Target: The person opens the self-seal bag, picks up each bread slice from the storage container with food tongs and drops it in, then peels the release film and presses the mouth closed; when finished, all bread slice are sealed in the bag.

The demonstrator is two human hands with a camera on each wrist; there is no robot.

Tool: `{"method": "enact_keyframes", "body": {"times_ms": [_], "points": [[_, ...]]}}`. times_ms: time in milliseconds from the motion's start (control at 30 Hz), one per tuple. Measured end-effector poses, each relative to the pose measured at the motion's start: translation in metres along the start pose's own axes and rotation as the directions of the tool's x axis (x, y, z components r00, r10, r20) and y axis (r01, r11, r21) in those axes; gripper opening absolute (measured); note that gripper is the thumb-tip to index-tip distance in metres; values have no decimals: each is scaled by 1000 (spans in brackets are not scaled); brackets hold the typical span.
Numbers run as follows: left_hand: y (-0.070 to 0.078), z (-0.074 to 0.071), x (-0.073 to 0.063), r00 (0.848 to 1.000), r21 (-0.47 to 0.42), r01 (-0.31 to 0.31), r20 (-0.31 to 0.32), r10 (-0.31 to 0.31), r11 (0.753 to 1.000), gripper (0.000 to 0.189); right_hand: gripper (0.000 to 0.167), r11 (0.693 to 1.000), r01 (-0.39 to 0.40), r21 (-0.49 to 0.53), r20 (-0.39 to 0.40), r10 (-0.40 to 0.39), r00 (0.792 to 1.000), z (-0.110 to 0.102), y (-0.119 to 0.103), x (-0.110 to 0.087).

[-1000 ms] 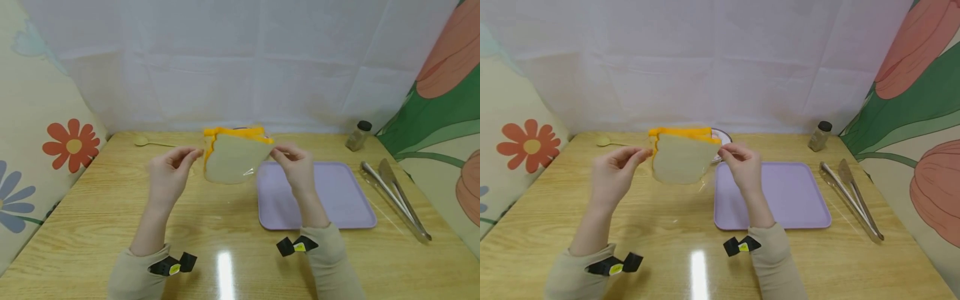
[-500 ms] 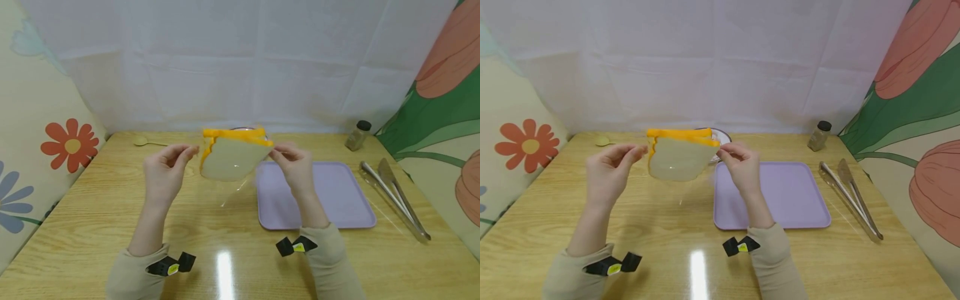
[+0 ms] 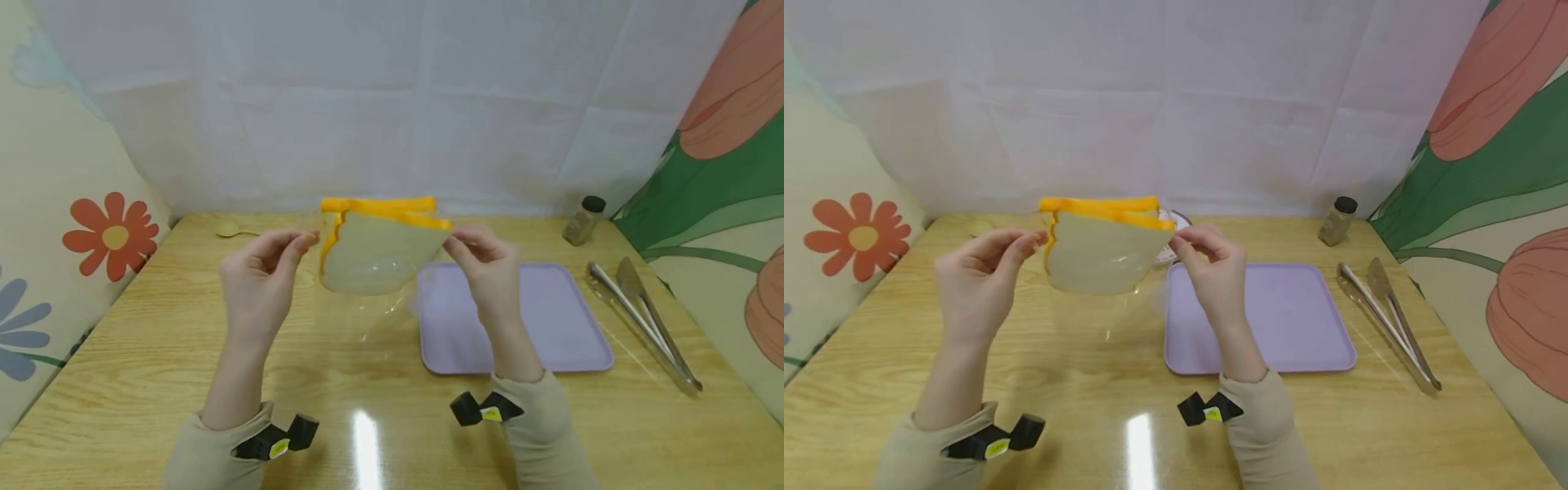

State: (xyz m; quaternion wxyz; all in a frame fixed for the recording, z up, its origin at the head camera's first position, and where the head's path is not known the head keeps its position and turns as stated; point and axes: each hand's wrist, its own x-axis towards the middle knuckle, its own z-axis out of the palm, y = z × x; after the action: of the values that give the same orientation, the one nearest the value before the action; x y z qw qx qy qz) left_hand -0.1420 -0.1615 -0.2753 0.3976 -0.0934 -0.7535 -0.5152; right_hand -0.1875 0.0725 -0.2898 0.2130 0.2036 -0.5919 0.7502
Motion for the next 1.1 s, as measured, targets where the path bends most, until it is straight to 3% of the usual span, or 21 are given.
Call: {"method": "enact_keyframes", "body": {"times_ms": [167,367,500,633,900,1000,1100], "points": [[-5,5,-3,999,36,-7,46,5,999,12,43,999,-40,1,40,40,998,0,6,-1],[-8,1,-1,998,28,57,-19,-57,998,13,9,998,-49,-30,-12,49,999,-5,6,4],[-8,4,-1,999,94,42,28,-45,995,15,17,996,-40,-85,32,43,999,-7,6,5],[-10,5,0,996,61,87,15,-88,994,12,13,994,-42,-99,25,45,999,-10,6,6],[-8,1,1,994,62,104,34,-106,993,13,15,994,-52,-101,53,58,997,-11,3,7],[-5,0,1,994,28,110,20,-110,994,13,5,996,-45,-79,34,48,998,-13,1,8],[-3,2,0,994,30,91,51,-92,995,13,27,998,-29,-57,48,32,998,-14,1,8]]}}
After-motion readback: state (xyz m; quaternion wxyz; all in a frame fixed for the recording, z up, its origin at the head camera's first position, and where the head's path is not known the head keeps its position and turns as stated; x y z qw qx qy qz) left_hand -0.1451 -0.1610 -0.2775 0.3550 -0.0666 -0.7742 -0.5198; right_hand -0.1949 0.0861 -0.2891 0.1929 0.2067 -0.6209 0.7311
